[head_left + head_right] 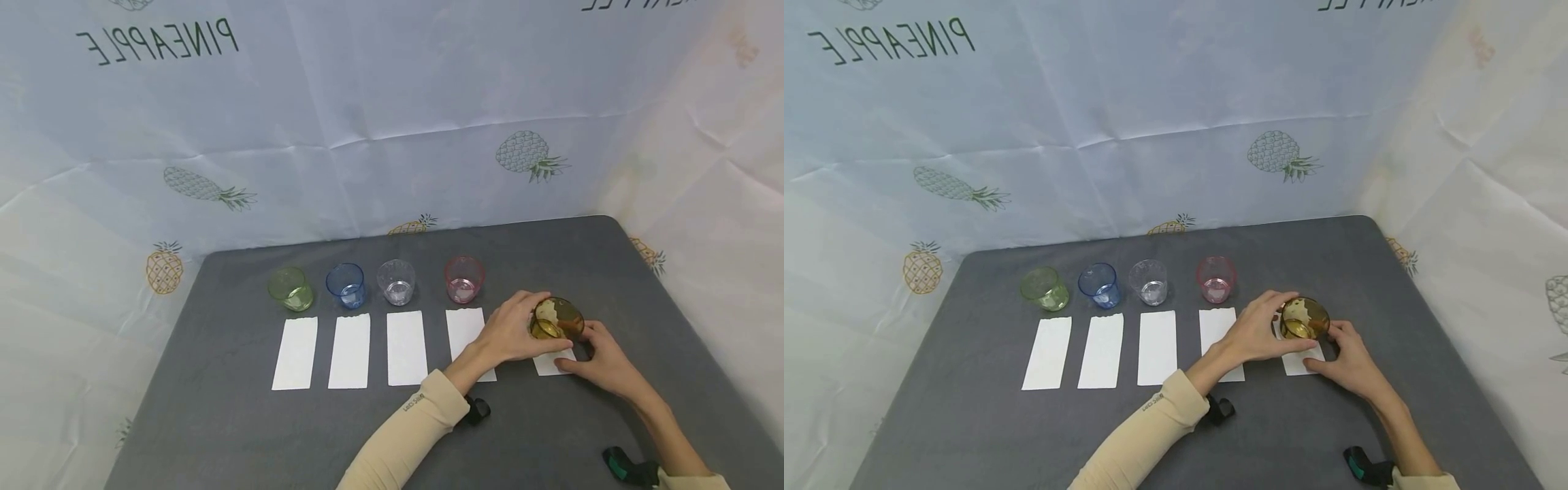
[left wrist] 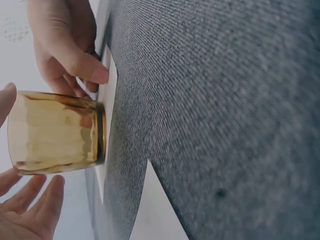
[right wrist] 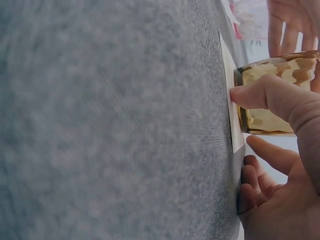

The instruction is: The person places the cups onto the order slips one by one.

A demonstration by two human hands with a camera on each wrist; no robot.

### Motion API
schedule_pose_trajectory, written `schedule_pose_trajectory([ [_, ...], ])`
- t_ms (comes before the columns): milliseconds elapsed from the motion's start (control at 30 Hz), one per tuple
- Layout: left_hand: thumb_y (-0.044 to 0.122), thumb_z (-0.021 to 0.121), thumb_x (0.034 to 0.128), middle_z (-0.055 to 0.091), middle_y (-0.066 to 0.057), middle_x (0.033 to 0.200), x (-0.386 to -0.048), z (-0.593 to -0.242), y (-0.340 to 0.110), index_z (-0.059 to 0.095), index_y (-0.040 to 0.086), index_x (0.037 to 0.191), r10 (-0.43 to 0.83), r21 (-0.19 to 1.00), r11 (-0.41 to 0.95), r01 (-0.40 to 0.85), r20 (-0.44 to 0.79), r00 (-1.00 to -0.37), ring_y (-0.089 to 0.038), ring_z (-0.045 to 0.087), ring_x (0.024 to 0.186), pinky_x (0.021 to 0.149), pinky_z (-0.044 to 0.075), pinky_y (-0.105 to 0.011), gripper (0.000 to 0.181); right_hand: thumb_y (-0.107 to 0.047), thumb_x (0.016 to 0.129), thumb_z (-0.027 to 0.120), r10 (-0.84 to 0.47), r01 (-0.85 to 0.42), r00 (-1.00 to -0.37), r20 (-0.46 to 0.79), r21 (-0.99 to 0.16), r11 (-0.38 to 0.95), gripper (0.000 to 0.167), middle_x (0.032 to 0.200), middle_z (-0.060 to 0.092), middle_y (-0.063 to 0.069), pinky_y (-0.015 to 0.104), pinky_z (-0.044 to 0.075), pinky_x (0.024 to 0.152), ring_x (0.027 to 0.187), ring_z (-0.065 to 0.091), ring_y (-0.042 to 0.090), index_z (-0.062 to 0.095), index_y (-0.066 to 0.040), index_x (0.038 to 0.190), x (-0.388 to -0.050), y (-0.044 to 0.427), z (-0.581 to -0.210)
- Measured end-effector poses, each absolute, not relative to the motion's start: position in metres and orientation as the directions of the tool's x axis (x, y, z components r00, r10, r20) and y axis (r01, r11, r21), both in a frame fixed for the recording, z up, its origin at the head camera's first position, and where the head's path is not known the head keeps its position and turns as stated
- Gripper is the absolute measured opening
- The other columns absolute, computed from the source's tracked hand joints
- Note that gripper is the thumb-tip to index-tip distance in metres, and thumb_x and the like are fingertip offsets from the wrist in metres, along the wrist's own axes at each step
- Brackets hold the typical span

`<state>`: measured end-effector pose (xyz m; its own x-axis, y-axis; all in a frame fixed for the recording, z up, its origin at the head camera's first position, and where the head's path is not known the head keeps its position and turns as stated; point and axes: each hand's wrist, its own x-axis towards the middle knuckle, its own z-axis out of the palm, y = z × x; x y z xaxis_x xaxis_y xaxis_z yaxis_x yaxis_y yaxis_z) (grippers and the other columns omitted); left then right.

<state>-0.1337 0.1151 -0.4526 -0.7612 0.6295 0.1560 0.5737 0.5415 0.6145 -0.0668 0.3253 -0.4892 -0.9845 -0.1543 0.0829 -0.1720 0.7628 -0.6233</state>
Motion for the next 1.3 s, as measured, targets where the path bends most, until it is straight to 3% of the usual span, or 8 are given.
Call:
schedule_pose_trajectory([
  [133, 0.058, 0.077, 0.0838, 0.056, 0.002, 0.146, -0.136, -0.449, 0.110, 0.046, 0.022, 0.154, 0.629, 0.636, 0.531, 0.559, 0.146, -0.764, -0.008, 0.059, 0.130, 0.101, 0.051, -0.019, 0.085, -0.010, 0.073, 0.090, -0.140, -0.156, -0.987, 0.075, -0.623, 0.767, 0.055, 0.119, 0.054, 0.028, 0.029, 0.042, 0.072, 0.103, 0.050, 0.032, 0.067, 0.009, 0.119, -0.066, 0.325, -0.488],
  [367, 0.053, 0.077, 0.0858, 0.054, -0.001, 0.148, -0.142, -0.440, 0.096, 0.044, 0.020, 0.155, 0.631, 0.678, 0.480, 0.557, 0.174, -0.756, -0.013, 0.060, 0.128, 0.099, 0.051, -0.018, 0.083, -0.018, 0.075, 0.091, -0.103, -0.132, -0.991, 0.083, -0.655, 0.744, 0.062, 0.117, 0.058, 0.022, 0.020, 0.042, 0.066, 0.094, 0.042, -0.008, 0.064, 0.004, 0.126, -0.063, 0.325, -0.481],
  [467, 0.050, 0.078, 0.0859, 0.054, -0.002, 0.149, -0.145, -0.435, 0.089, 0.046, 0.018, 0.154, 0.611, 0.709, 0.452, 0.541, 0.195, -0.767, -0.015, 0.060, 0.129, 0.102, 0.050, -0.018, 0.082, -0.018, 0.077, 0.090, -0.094, -0.142, -0.990, 0.108, -0.671, 0.727, 0.068, 0.118, 0.056, 0.018, 0.017, 0.042, 0.069, 0.094, 0.040, -0.014, 0.060, 0.001, 0.135, -0.061, 0.325, -0.474],
  [667, 0.045, 0.081, 0.0843, 0.057, -0.004, 0.146, -0.154, -0.428, 0.073, 0.050, 0.015, 0.151, 0.564, 0.735, 0.412, 0.539, 0.259, -0.784, -0.016, 0.061, 0.125, 0.100, 0.050, -0.019, 0.079, -0.010, 0.078, 0.088, -0.072, -0.186, -0.980, 0.188, -0.707, 0.683, 0.084, 0.126, 0.048, 0.011, 0.012, 0.038, 0.075, 0.101, 0.043, -0.013, 0.047, 0.000, 0.150, -0.057, 0.325, -0.456],
  [900, 0.040, 0.081, 0.0847, 0.057, -0.007, 0.145, -0.165, -0.424, 0.051, 0.052, 0.013, 0.149, 0.506, 0.757, 0.399, 0.517, 0.289, -0.813, -0.024, 0.061, 0.124, 0.101, 0.054, -0.032, 0.075, -0.001, 0.074, 0.088, -0.051, -0.263, -0.952, 0.303, -0.717, 0.646, 0.083, 0.126, 0.043, -0.029, 0.009, 0.035, 0.083, 0.111, 0.043, -0.012, 0.052, -0.008, 0.149, -0.057, 0.315, -0.438],
  [1300, 0.039, 0.086, 0.0793, 0.054, -0.007, 0.148, -0.189, -0.421, 0.018, 0.054, 0.013, 0.148, 0.492, 0.748, 0.422, 0.513, 0.286, -0.822, -0.025, 0.053, 0.138, 0.111, 0.049, -0.042, 0.080, 0.012, 0.068, 0.086, -0.081, -0.373, -0.914, 0.397, -0.745, 0.552, 0.074, 0.126, 0.055, -0.025, 0.005, 0.037, 0.088, 0.110, 0.050, -0.007, 0.063, -0.006, 0.137, -0.059, 0.277, -0.415],
])
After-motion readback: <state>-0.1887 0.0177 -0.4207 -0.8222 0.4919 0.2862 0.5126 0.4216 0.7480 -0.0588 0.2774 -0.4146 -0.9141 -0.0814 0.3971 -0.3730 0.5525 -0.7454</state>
